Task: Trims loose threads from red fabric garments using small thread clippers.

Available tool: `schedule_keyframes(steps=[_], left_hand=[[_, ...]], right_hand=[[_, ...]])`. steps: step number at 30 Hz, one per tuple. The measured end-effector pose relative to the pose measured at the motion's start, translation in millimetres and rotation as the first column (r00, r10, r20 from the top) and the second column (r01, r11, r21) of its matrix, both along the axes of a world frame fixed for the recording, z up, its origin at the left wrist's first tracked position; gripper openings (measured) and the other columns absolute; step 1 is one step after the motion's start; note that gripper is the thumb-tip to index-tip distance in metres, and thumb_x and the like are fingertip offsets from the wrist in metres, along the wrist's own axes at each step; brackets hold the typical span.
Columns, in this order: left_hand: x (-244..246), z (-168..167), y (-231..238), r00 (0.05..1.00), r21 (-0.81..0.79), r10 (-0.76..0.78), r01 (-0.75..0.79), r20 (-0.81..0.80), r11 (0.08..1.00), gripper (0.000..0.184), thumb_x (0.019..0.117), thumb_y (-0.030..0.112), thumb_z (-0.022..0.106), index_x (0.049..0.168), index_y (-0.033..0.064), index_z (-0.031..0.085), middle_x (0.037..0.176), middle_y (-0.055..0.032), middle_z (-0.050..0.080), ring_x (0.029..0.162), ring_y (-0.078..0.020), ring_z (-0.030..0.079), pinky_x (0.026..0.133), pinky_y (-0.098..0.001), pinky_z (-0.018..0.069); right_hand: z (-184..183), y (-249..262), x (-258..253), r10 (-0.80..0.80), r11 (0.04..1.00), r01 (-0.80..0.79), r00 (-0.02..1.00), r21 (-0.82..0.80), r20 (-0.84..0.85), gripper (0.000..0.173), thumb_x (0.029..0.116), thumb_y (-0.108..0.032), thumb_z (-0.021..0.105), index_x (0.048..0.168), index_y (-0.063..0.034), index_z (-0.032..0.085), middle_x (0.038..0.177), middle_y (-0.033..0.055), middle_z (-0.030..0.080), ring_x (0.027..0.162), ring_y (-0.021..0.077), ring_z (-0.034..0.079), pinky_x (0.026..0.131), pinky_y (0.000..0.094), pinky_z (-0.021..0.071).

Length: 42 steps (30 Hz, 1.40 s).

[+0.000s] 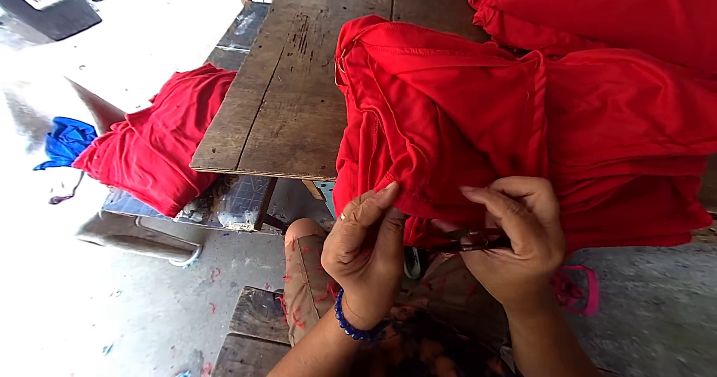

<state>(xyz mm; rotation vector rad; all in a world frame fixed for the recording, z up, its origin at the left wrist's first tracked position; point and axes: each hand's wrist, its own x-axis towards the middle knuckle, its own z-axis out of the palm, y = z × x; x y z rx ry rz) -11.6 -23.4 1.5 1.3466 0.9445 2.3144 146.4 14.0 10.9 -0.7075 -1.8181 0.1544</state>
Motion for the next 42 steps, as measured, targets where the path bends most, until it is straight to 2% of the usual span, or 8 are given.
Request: schedule_keyframes(steps=[7,12,19,25,31,36,39,42], left_hand=[[-16.9,10.0,3.5,0.964,-0.04,-0.168,0.164,-0.206,0.986,0.011,0.1025,0.008,0.061,0.111,0.0082,0.068,0.114,-0.0011,0.069,0.074,-0.008,0.072,0.061,-0.0239,0.0645],[-33.1,5.2,12.5,0.863,-0.257,-0.505,0.482,-0.026,0.837,0.017,0.1054,0.006,0.054,0.119,0.0144,0.059,0.094,0.0028,0.068,0.067,-0.0068,0.068,0.059,-0.0234,0.062],[-32.5,0.2,28.3,0.843,-0.282,-0.442,0.363,-0.307,0.888,0.021,0.1034,0.024,0.062,0.118,0.0099,0.068,0.096,0.0115,0.07,0.079,0.0063,0.063,0.069,-0.0121,0.054],[-18.6,6.7,45.4,0.684,-0.165,-0.143,0.034,-0.715,0.986,0.017,0.0933,0.014,0.074,0.102,0.0011,0.08,0.083,-0.0068,0.076,0.07,-0.0048,0.067,0.065,-0.0213,0.0519],[-21.2,0.9,33.2,0.907,-0.283,-0.35,0.281,-0.235,0.917,0.012,0.1063,0.013,0.054,0.1,0.0148,0.065,0.081,0.0118,0.064,0.068,0.0044,0.059,0.061,-0.0133,0.0521],[-33.4,-0.3,17.5,0.852,-0.273,-0.5,0.523,0.155,0.807,0.036,0.1127,0.038,0.03,0.098,0.0212,0.057,0.077,0.0056,0.069,0.062,-0.0064,0.069,0.054,-0.0226,0.0594],[-36.8,-6.8,11.8,0.772,-0.221,-0.611,0.635,0.174,0.74,0.038,0.1021,0.056,0.05,0.111,0.0218,0.064,0.088,0.0062,0.069,0.076,-0.008,0.071,0.068,-0.0277,0.0623],[-32.7,-8.5,6.8,0.767,-0.181,-0.629,0.641,0.125,0.746,0.032,0.0924,0.018,0.077,0.123,0.0122,0.07,0.102,0.0014,0.075,0.086,-0.0099,0.074,0.078,-0.0294,0.0641]], right_hand=[[21.5,23.0,18.2,0.17,0.983,-0.169,0.985,-0.07,0.013,0.011,0.1017,-0.01,0.062,0.103,-0.0017,0.069,0.101,0.0018,0.07,0.095,-0.0008,0.065,0.083,0.014,0.0549],[26.7,51.0,17.1,0.264,0.789,-0.408,0.9,-0.458,-0.347,0.018,0.1048,-0.016,0.057,0.089,-0.015,0.066,0.073,-0.0109,0.058,0.058,-0.0052,0.051,0.051,0.0103,0.044],[32.1,52.1,9.9,0.199,0.611,-0.502,0.846,-0.612,-0.495,0.027,0.1053,-0.014,0.056,0.08,-0.016,0.063,0.06,-0.0082,0.052,0.045,-0.0039,0.043,0.04,0.0097,0.0351],[34.2,58.9,6.1,0.209,0.565,-0.508,0.85,-0.65,-0.483,0.031,0.1024,-0.007,0.056,0.073,-0.0147,0.058,0.058,-0.0089,0.049,0.046,-0.0032,0.042,0.042,0.0116,0.0331],[34.7,60.9,9.8,0.176,0.498,-0.551,0.82,-0.67,-0.544,0.032,0.1033,-0.008,0.055,0.072,-0.0142,0.058,0.057,-0.0067,0.05,0.044,-0.0024,0.039,0.04,0.0121,0.0303],[30.7,62.9,6.0,0.189,0.548,-0.503,0.853,-0.668,-0.487,0.028,0.1019,-0.009,0.058,0.075,-0.0157,0.061,0.058,-0.0101,0.051,0.046,-0.0043,0.041,0.042,0.0111,0.033],[28.7,64.5,4.6,0.202,0.573,-0.489,0.862,-0.658,-0.465,0.026,0.101,-0.009,0.061,0.076,-0.0164,0.062,0.059,-0.0118,0.051,0.047,-0.005,0.04,0.043,0.0107,0.0324],[29.7,62.6,4.6,0.199,0.595,-0.47,0.872,-0.653,-0.446,0.024,0.101,-0.008,0.061,0.078,-0.0165,0.064,0.059,-0.0127,0.052,0.047,-0.0059,0.041,0.043,0.0101,0.033]])
